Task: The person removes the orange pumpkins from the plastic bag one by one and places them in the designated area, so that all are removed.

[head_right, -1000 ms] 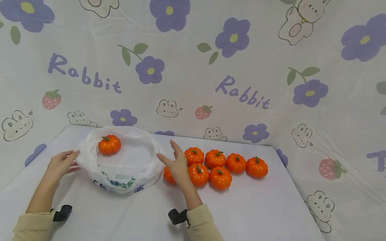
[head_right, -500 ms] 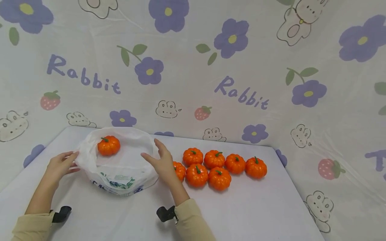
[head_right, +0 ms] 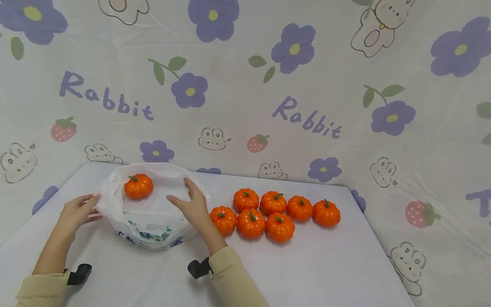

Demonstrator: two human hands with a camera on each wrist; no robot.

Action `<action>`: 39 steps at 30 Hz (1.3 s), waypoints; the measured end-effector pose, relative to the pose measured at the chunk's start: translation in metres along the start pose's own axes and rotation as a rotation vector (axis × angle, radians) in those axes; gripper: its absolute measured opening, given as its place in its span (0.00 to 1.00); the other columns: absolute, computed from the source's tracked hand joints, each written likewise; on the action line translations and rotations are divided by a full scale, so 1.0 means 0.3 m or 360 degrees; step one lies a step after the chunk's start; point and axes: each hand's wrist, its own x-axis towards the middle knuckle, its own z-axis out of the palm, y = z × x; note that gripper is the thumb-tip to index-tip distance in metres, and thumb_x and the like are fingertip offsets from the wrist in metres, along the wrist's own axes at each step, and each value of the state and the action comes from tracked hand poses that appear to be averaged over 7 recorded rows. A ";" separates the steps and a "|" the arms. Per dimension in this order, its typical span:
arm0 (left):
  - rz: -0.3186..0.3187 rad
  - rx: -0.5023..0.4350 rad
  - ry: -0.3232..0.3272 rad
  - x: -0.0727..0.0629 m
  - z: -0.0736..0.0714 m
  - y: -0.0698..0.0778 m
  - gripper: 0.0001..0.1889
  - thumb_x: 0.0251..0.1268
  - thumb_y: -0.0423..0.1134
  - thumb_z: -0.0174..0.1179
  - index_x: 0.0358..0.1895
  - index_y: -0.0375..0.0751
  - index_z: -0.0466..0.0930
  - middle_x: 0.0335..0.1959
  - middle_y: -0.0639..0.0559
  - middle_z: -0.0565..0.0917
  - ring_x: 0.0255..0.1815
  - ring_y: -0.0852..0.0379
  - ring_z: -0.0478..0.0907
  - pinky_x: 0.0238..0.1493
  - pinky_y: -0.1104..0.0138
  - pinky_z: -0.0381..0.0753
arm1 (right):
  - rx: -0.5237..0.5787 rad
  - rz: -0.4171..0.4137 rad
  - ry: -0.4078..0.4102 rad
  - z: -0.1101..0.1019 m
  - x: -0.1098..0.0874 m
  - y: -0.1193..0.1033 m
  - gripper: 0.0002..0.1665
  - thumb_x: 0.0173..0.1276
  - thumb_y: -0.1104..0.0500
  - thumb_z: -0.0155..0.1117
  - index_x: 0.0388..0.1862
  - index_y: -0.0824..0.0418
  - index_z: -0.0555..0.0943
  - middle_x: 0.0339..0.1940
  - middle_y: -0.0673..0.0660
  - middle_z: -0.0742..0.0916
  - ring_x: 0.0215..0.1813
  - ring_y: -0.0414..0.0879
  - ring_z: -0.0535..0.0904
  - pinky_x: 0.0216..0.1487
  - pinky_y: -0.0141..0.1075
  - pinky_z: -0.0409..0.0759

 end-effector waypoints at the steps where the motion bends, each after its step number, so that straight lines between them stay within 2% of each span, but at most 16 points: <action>1: 0.0008 0.0000 0.0004 -0.001 0.000 0.000 0.55 0.57 0.80 0.38 0.77 0.39 0.50 0.69 0.30 0.69 0.60 0.38 0.79 0.57 0.51 0.83 | -0.0009 -0.0001 -0.0002 0.006 0.002 0.001 0.44 0.63 0.48 0.70 0.75 0.52 0.63 0.76 0.52 0.68 0.77 0.48 0.63 0.77 0.44 0.63; 9: 0.0006 0.0014 0.0024 -0.010 0.005 0.007 0.55 0.58 0.80 0.37 0.77 0.39 0.50 0.68 0.30 0.69 0.60 0.38 0.79 0.58 0.50 0.82 | -0.0133 0.0037 -0.0033 0.043 0.019 0.014 0.45 0.63 0.43 0.68 0.76 0.49 0.62 0.77 0.51 0.67 0.78 0.52 0.63 0.75 0.50 0.66; 15: -0.0022 0.0000 -0.0003 -0.005 0.010 0.006 0.56 0.56 0.81 0.37 0.78 0.40 0.49 0.69 0.30 0.69 0.61 0.38 0.77 0.59 0.49 0.81 | -0.0136 0.0068 -0.0054 0.075 0.037 0.027 0.44 0.64 0.42 0.67 0.76 0.47 0.62 0.77 0.51 0.68 0.77 0.51 0.64 0.75 0.50 0.67; 23: -0.0047 -0.0003 0.0009 0.002 0.016 -0.001 0.55 0.56 0.80 0.38 0.78 0.41 0.49 0.69 0.31 0.69 0.61 0.39 0.77 0.57 0.51 0.83 | -0.0164 0.0077 -0.0083 0.119 0.061 0.037 0.45 0.64 0.43 0.67 0.76 0.51 0.62 0.76 0.54 0.69 0.76 0.51 0.66 0.75 0.47 0.68; 32: -0.0032 0.0005 0.0025 0.008 0.017 -0.005 0.55 0.56 0.80 0.38 0.77 0.41 0.50 0.69 0.31 0.69 0.60 0.40 0.79 0.52 0.56 0.86 | -0.0060 0.0040 -0.0169 0.169 0.082 0.039 0.44 0.66 0.44 0.66 0.76 0.55 0.62 0.75 0.53 0.70 0.75 0.50 0.67 0.75 0.46 0.68; 39: -0.0016 0.0013 0.0020 -0.003 0.008 0.000 0.55 0.57 0.80 0.38 0.77 0.40 0.50 0.68 0.30 0.70 0.59 0.40 0.79 0.51 0.56 0.87 | -0.0151 0.0095 -0.0182 0.211 0.087 0.020 0.45 0.63 0.41 0.68 0.75 0.51 0.62 0.75 0.53 0.71 0.74 0.51 0.68 0.73 0.48 0.71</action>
